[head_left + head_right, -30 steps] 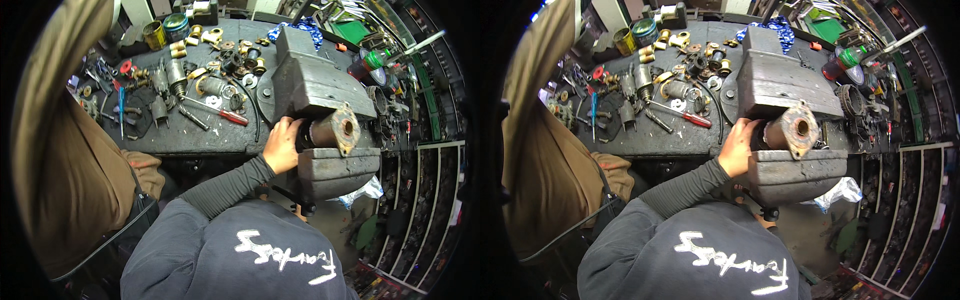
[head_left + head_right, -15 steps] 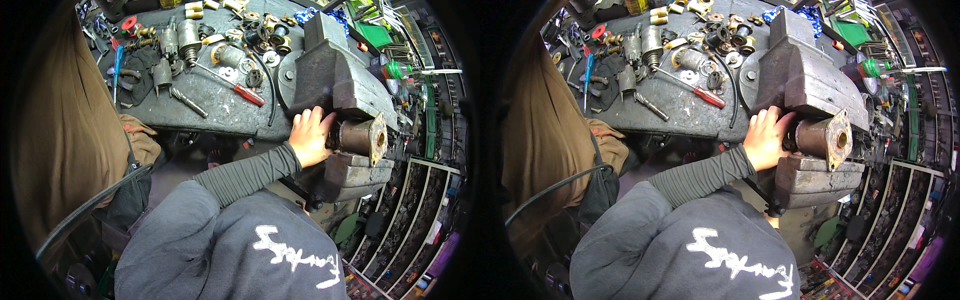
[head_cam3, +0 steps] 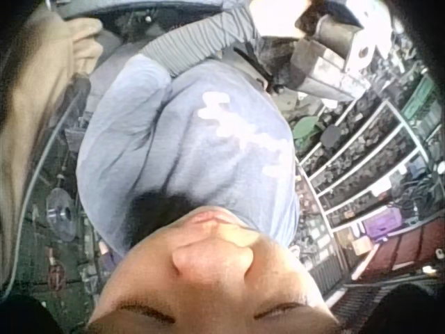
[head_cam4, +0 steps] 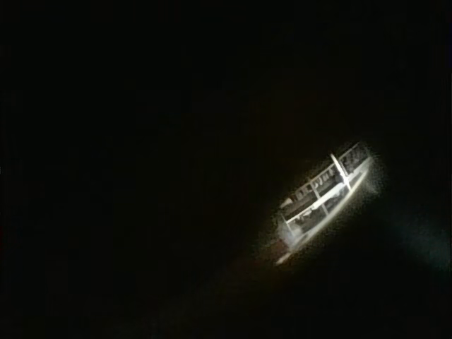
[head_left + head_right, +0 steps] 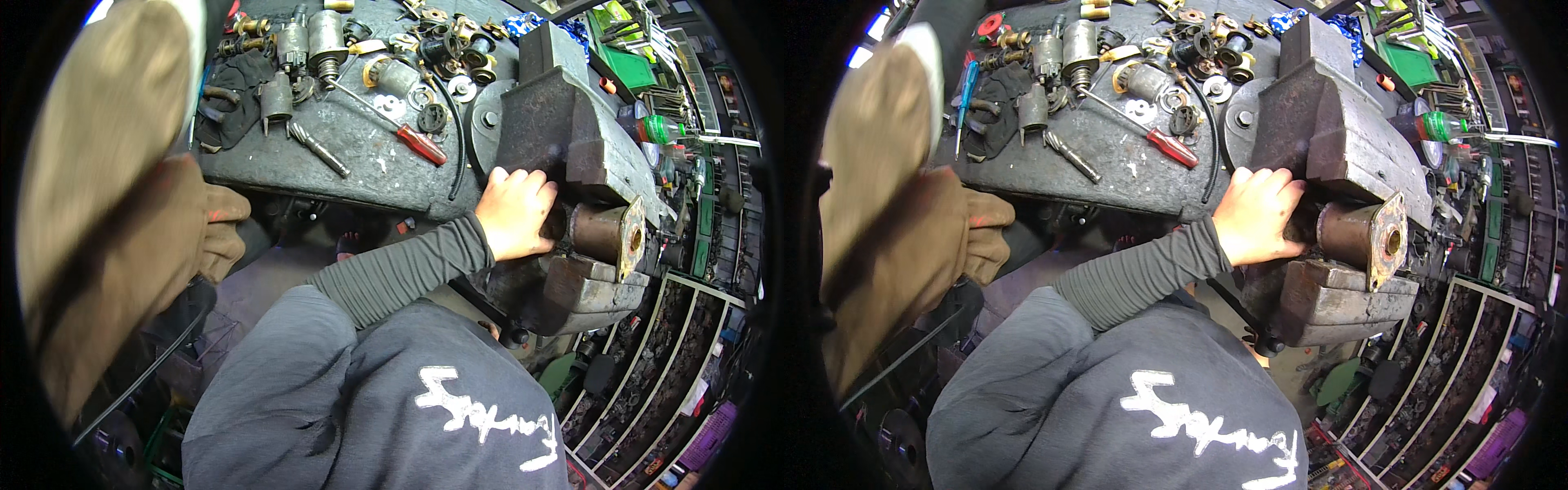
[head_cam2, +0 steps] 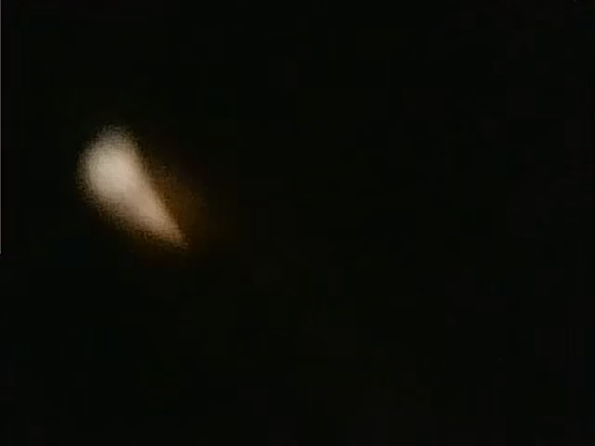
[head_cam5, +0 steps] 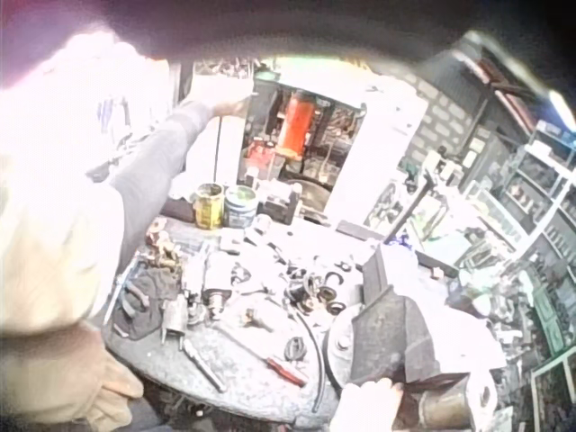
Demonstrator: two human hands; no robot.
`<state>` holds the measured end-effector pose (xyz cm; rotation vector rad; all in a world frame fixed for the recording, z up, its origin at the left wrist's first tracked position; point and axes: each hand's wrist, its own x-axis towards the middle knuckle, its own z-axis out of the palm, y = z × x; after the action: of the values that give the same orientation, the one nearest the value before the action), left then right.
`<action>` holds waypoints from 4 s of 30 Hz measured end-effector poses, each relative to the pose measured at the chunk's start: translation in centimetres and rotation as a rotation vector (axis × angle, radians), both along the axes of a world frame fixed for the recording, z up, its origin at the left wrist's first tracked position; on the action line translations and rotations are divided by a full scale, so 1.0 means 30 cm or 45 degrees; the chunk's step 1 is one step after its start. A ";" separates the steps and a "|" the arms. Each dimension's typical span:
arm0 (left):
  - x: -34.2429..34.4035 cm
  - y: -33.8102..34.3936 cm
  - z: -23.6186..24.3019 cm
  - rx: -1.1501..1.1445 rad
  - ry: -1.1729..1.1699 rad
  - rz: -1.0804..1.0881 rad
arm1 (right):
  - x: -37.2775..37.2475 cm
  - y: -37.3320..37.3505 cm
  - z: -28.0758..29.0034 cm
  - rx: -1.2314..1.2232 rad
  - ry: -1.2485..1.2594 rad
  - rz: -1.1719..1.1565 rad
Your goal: The person uses a hammer and punch to remove a pin from a cylindrical metal part clamped in a vise, then inspects the part and its internal components. The person handles various small mechanical parts and tools on a cluttered workbench.
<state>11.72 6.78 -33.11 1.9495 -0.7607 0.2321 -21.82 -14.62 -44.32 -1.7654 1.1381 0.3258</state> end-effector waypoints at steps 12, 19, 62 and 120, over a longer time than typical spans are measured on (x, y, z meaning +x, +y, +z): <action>0.005 0.143 -0.010 -0.053 -0.051 0.081 | -0.043 -0.027 -0.062 0.001 0.022 0.048; 0.147 0.351 -0.168 -0.287 0.744 0.244 | -0.055 -0.027 -0.219 -0.004 -0.018 0.118; 0.130 -0.104 0.731 1.324 -1.143 -1.105 | 0.316 0.232 -0.447 0.199 -0.274 0.486; -0.141 0.695 -0.119 -1.863 1.352 -1.110 | 0.291 0.457 -0.235 0.446 -0.255 0.552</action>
<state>7.48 27.64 -36.67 0.1132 -0.3748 -0.6048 -13.10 -0.92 -51.36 -1.6715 0.5112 0.5569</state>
